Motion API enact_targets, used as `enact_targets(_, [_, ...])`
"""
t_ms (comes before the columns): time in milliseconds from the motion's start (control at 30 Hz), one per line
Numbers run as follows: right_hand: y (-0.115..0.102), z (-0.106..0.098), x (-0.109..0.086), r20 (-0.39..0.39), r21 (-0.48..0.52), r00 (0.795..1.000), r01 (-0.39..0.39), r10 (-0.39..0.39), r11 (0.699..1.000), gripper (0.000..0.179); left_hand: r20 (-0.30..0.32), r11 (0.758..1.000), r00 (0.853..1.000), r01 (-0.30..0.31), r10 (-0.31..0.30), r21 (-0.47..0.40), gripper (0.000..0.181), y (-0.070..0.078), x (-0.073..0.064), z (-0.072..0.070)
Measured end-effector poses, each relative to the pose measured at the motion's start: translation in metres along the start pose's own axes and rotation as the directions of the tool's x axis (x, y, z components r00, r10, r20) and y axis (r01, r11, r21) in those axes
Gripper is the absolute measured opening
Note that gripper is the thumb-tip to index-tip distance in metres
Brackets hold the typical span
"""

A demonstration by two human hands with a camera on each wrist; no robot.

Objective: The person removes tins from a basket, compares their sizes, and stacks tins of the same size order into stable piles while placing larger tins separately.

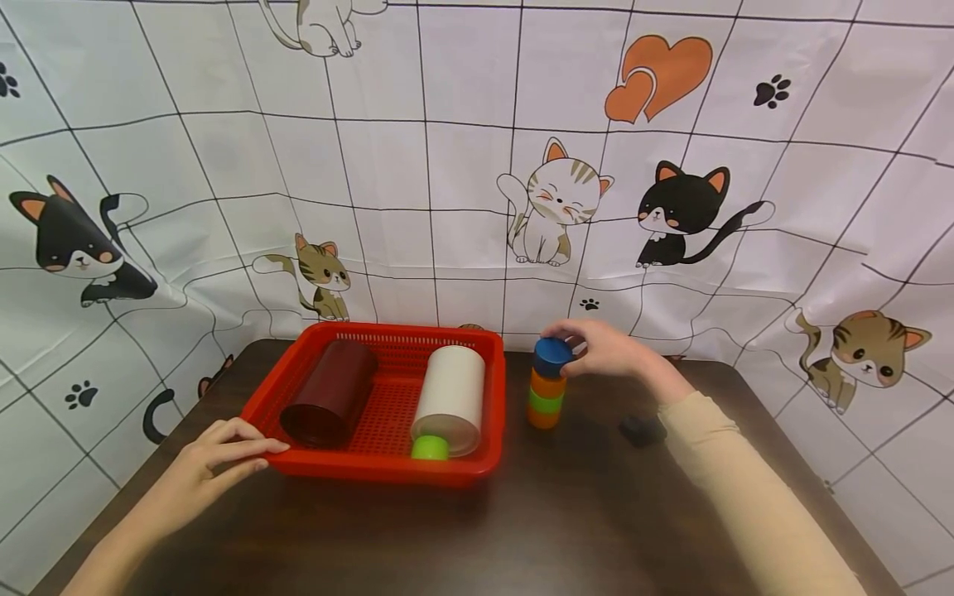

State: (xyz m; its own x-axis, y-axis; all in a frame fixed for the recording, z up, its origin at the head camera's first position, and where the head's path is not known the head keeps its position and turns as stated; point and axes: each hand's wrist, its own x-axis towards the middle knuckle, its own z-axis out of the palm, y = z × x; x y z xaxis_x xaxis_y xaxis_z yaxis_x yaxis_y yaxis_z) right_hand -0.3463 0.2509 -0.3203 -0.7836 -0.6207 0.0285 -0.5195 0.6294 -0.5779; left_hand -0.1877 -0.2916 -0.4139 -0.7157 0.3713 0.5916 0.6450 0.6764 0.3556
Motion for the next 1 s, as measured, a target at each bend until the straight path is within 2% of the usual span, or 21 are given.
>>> enact_targets(467, [0.001, 0.0014, -0.0012, 0.027, 0.009, 0.999, -0.029, 0.029, 1.0, 0.059, 0.005, 1.0, 1.0, 0.012, -0.012, 0.005, 0.047, -0.0003, -0.0004, 0.0003])
enact_targets(833, [0.0038, 0.0011, -0.0014, 0.045, 0.031, 0.999, -0.014, 0.013, 0.999, 0.06, 0.006, 1.0, 1.0, 0.012, -0.012, 0.016, 0.046, -0.0002, -0.0001, 0.0001])
enact_targets(1000, [0.0004, 0.0005, -0.0021, 0.051, 0.006, 0.999, 0.003, -0.003, 1.0, 0.064, 0.007, 1.0, 1.0, 0.014, -0.015, 0.017, 0.046, 0.0007, -0.0002, -0.0001])
